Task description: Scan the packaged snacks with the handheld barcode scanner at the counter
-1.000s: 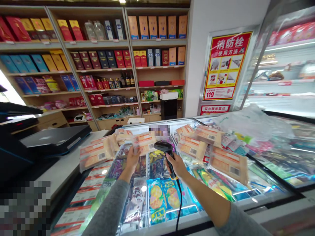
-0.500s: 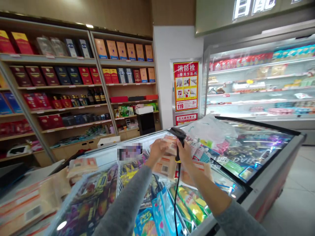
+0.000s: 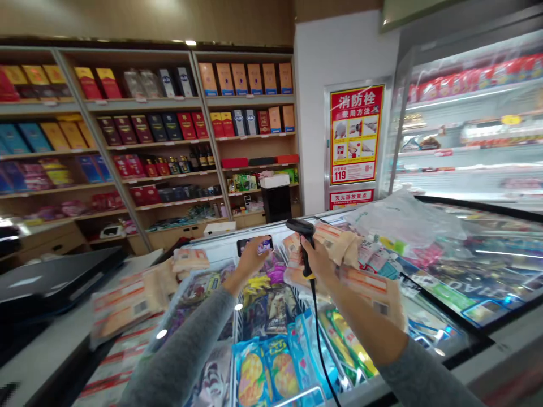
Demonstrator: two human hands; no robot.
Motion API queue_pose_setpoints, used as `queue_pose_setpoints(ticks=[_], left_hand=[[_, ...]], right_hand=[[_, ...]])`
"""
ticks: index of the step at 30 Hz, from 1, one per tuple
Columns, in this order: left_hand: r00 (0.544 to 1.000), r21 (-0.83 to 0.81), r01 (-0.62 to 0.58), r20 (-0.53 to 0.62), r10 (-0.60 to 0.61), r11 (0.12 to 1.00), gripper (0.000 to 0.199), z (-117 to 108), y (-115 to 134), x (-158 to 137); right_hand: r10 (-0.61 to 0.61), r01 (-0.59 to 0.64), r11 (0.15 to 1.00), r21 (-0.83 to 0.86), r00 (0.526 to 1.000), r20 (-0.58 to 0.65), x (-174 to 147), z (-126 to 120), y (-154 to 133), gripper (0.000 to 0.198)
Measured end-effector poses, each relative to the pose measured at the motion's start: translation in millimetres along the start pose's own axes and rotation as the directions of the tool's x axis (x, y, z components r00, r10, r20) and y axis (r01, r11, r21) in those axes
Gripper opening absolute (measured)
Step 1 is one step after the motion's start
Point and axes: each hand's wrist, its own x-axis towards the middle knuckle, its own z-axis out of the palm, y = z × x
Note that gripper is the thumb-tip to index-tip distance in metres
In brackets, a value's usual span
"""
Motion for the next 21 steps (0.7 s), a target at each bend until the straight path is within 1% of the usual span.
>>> queue_pose_setpoints(ticks=[3, 5, 7, 9, 11, 12, 14, 16, 17, 18, 19, 20, 21], left_hand=[[0.987, 0.088, 0.089, -0.142, -0.076, 0.992, 0.031, -77, -16, -30], [0.96, 0.127, 0.158, -0.252, -0.122, 0.979, 0.029, -129, -29, -57], [0.928, 0.207, 0.22, -0.347, -0.138, 0.953, 0.027, -178, -42, -88], [0.871, 0.316, 0.313, -0.472, -0.138, 0.896, 0.026, -218, -54, -121], [0.789, 0.37, 0.435, -0.596, -0.149, 0.821, 0.029, -248, -66, -151], [0.743, 0.367, 0.492, -0.65, -0.16, 0.789, 0.03, -258, -71, -163], [0.651, 0.317, 0.58, -0.734, -0.193, 0.75, 0.032, -270, -81, -184], [0.571, 0.241, 0.632, -0.788, -0.232, 0.736, 0.034, -273, -89, -195], [0.543, 0.208, 0.646, -0.801, -0.251, 0.735, 0.035, -272, -91, -198], [0.527, 0.184, 0.655, -0.807, -0.268, 0.733, 0.036, -269, -92, -199], [0.523, 0.173, 0.661, -0.804, -0.283, 0.73, 0.037, -267, -92, -199], [0.533, 0.178, 0.665, -0.793, -0.295, 0.725, 0.037, -264, -92, -197], [0.556, 0.198, 0.669, -0.773, -0.306, 0.716, 0.037, -262, -91, -193]], right_hand=[[0.023, -0.024, 1.0, 0.012, 0.99, 0.137, -20, 43, 5, 0.054], [0.058, -0.063, 0.998, 0.013, 0.974, 0.217, -36, 69, 15, 0.054], [0.101, -0.111, 0.994, 0.018, 0.956, 0.275, -55, 92, 28, 0.054], [0.141, -0.158, 0.987, 0.03, 0.94, 0.311, -74, 113, 43, 0.054], [0.18, -0.2, 0.979, 0.026, 0.923, 0.341, -93, 132, 57, 0.054], [0.197, -0.219, 0.976, 0.022, 0.913, 0.358, -102, 140, 63, 0.054], [0.221, -0.248, 0.968, 0.021, 0.896, 0.386, -117, 155, 72, 0.055], [0.24, -0.272, 0.962, 0.024, 0.883, 0.404, -128, 167, 77, 0.057], [0.251, -0.286, 0.958, 0.026, 0.878, 0.407, -132, 171, 78, 0.057], [0.262, -0.298, 0.954, 0.026, 0.875, 0.408, -135, 173, 79, 0.058], [0.272, -0.308, 0.951, 0.024, 0.872, 0.407, -138, 175, 79, 0.058], [0.281, -0.317, 0.948, 0.023, 0.87, 0.405, -139, 176, 80, 0.058], [0.288, -0.324, 0.946, 0.023, 0.869, 0.402, -140, 176, 79, 0.058]])
